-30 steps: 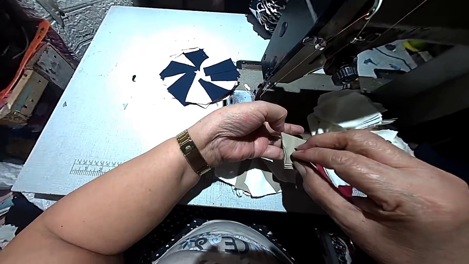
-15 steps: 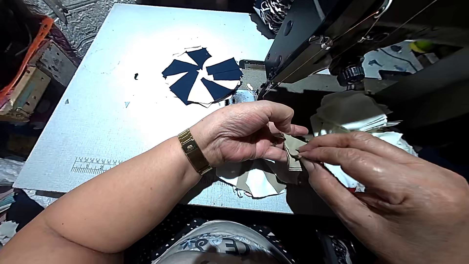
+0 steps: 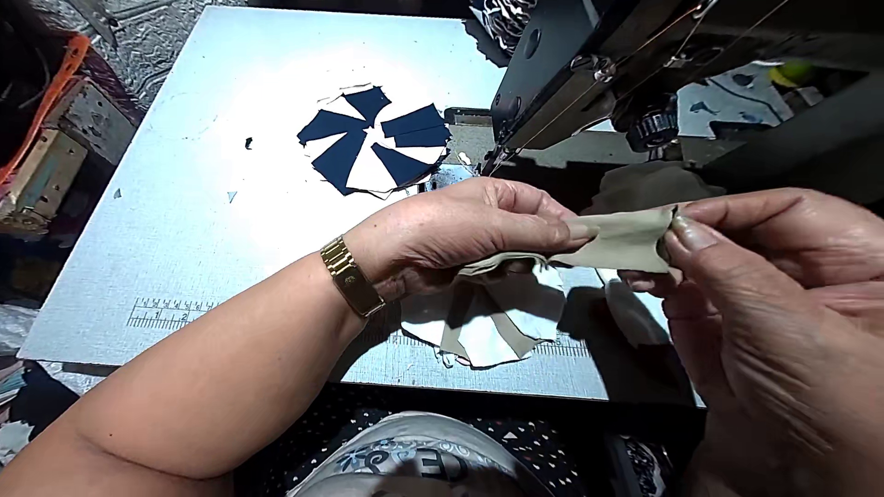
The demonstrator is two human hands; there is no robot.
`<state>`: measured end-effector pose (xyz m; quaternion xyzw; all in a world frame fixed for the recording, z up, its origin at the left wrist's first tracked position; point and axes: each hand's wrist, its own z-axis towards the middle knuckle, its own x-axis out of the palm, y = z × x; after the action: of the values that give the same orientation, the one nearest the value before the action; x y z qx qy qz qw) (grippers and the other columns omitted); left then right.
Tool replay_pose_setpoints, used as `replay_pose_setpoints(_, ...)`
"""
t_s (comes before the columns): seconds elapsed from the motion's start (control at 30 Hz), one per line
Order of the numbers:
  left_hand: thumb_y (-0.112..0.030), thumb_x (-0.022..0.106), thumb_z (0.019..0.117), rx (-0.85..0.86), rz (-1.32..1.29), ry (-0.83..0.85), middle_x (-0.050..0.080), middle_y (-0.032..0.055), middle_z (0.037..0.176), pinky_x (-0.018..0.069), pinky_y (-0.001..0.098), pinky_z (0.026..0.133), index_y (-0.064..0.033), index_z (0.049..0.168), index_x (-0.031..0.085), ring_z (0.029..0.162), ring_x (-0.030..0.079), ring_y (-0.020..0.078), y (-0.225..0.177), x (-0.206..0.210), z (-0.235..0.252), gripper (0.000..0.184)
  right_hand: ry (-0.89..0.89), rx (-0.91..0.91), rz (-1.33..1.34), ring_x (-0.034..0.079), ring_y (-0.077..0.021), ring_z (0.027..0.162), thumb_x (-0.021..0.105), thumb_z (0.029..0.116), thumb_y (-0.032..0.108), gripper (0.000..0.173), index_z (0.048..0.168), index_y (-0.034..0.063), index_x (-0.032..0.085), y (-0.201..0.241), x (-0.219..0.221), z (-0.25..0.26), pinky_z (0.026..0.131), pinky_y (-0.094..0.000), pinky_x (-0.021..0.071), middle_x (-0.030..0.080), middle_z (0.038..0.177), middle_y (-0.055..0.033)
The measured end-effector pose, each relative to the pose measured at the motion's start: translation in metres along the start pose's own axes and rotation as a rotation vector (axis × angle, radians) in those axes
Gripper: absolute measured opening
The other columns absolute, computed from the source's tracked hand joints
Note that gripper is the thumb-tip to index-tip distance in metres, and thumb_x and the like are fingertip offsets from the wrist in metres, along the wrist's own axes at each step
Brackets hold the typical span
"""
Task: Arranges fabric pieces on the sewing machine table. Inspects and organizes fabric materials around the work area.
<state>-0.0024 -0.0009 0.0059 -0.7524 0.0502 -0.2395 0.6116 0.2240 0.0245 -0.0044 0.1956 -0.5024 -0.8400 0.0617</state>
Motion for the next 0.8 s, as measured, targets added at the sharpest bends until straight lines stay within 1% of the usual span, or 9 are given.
replay_pose_setpoints(0.1, -0.01, 0.06, 0.1029, 0.077, 0.235, -0.038, 0.058, 0.0014, 0.069, 0.0401, 0.0153, 0.048, -0.0017, 0.09, 0.064, 0.054, 0.049, 0.0027, -0.003, -0.005, 0.0, 0.016, -0.034, 0.118, 0.105, 0.067, -0.0051, 0.074, 0.053, 0.1041, 0.01, 0.013, 0.106, 0.0128, 0.065, 0.001, 0.007, -0.003, 0.069, -0.0217, 0.0605, 0.068, 0.089, 0.0056)
replay_pose_setpoints(0.17, -0.012, 0.064, 0.1012, 0.131, 0.403, -0.041, 0.058, 0.0014, 0.068, 0.0409, 0.0165, 0.051, -0.0015, 0.088, 0.065, 0.057, 0.052, 0.0036, -0.001, -0.008, 0.001, 0.017, -0.029, 0.177, 0.123, 0.068, -0.0051, 0.075, 0.052, 0.1059, 0.015, 0.015, 0.106, 0.0137, 0.067, -0.001, 0.01, -0.006, 0.07, -0.0213, 0.06, 0.069, 0.09, 0.0053)
replay_pose_setpoints(0.23, -0.013, 0.067, 0.0994, 0.149, 0.537, -0.051, 0.058, 0.001, 0.067, 0.0419, 0.0168, 0.053, -0.002, 0.085, 0.067, 0.059, 0.053, 0.0032, 0.0, -0.009, 0.001, 0.018, -0.026, 0.171, 0.062, 0.066, -0.002, 0.073, 0.062, 0.1006, 0.014, 0.009, 0.108, 0.0156, 0.068, -0.003, 0.011, -0.01, 0.067, -0.0172, 0.0584, 0.068, 0.09, 0.0079)
replay_pose_setpoints(0.3, -0.014, 0.067, 0.0993, 0.161, 0.637, -0.052, 0.058, 0.0002, 0.067, 0.042, 0.017, 0.054, -0.0029, 0.085, 0.068, 0.059, 0.053, 0.0026, 0.002, -0.008, 0.002, 0.019, -0.023, 0.142, -0.01, 0.064, -0.001, 0.072, 0.071, 0.0918, 0.008, 0.02, 0.11, 0.0152, 0.067, -0.006, 0.009, -0.014, 0.065, -0.015, 0.0575, 0.067, 0.092, 0.0078)
replay_pose_setpoints(0.33, -0.015, 0.067, 0.0996, 0.163, 0.685, -0.047, 0.059, -0.0004, 0.067, 0.0424, 0.0175, 0.055, -0.0034, 0.086, 0.069, 0.06, 0.054, 0.0025, 0.003, -0.008, 0.002, 0.018, -0.024, 0.131, -0.039, 0.064, -0.0008, 0.073, 0.072, 0.0899, 0.008, 0.023, 0.111, 0.0151, 0.067, -0.009, 0.008, -0.016, 0.065, -0.0146, 0.0568, 0.067, 0.093, 0.0077)
replay_pose_setpoints(0.43, -0.017, 0.069, 0.0988, 0.169, 0.832, -0.064, 0.059, -0.0019, 0.067, 0.043, 0.0178, 0.055, -0.0057, 0.086, 0.069, 0.06, 0.054, 0.0016, 0.004, -0.01, 0.003, 0.018, -0.027, 0.126, -0.109, 0.065, -0.0015, 0.075, 0.073, 0.0884, 0.008, 0.025, 0.111, 0.015, 0.067, -0.015, 0.005, -0.02, 0.066, -0.0159, 0.0578, 0.068, 0.095, 0.0077)
replay_pose_setpoints(0.63, -0.024, 0.068, 0.0995, 0.126, 1.068, -0.106, 0.053, -0.0035, 0.063, 0.0378, 0.0215, 0.052, -0.0097, 0.077, 0.065, 0.057, 0.049, 0.0031, 0.008, -0.01, 0.003, 0.026, -0.038, 0.166, -0.251, 0.066, -0.0002, 0.078, 0.075, 0.0829, 0.008, 0.029, 0.11, 0.0106, 0.065, -0.021, 0.008, -0.023, 0.067, -0.0145, 0.0567, 0.069, 0.093, 0.0053)
replay_pose_setpoints(0.7, -0.026, 0.067, 0.0997, 0.11, 1.127, -0.12, 0.054, -0.0036, 0.063, 0.0389, 0.0225, 0.052, -0.0106, 0.077, 0.065, 0.057, 0.05, 0.0037, 0.01, -0.008, 0.003, 0.027, -0.023, 0.172, -0.33, 0.064, 0.0, 0.074, 0.076, 0.083, 0.009, 0.032, 0.112, 0.0097, 0.063, -0.024, 0.009, -0.024, 0.064, -0.014, 0.0542, 0.067, 0.09, 0.0047)
replay_pose_setpoints(0.8, -0.027, 0.069, 0.098, 0.076, 1.209, -0.147, 0.054, -0.0041, 0.064, 0.0403, 0.0252, 0.053, -0.0127, 0.076, 0.064, 0.058, 0.051, 0.0054, 0.012, -0.004, 0.002, 0.027, 0.002, 0.152, -0.474, 0.061, -0.0014, 0.067, 0.076, 0.0852, 0.014, 0.031, 0.112, 0.0097, 0.062, -0.028, 0.012, -0.025, 0.058, -0.0169, 0.0518, 0.066, 0.084, 0.0038)
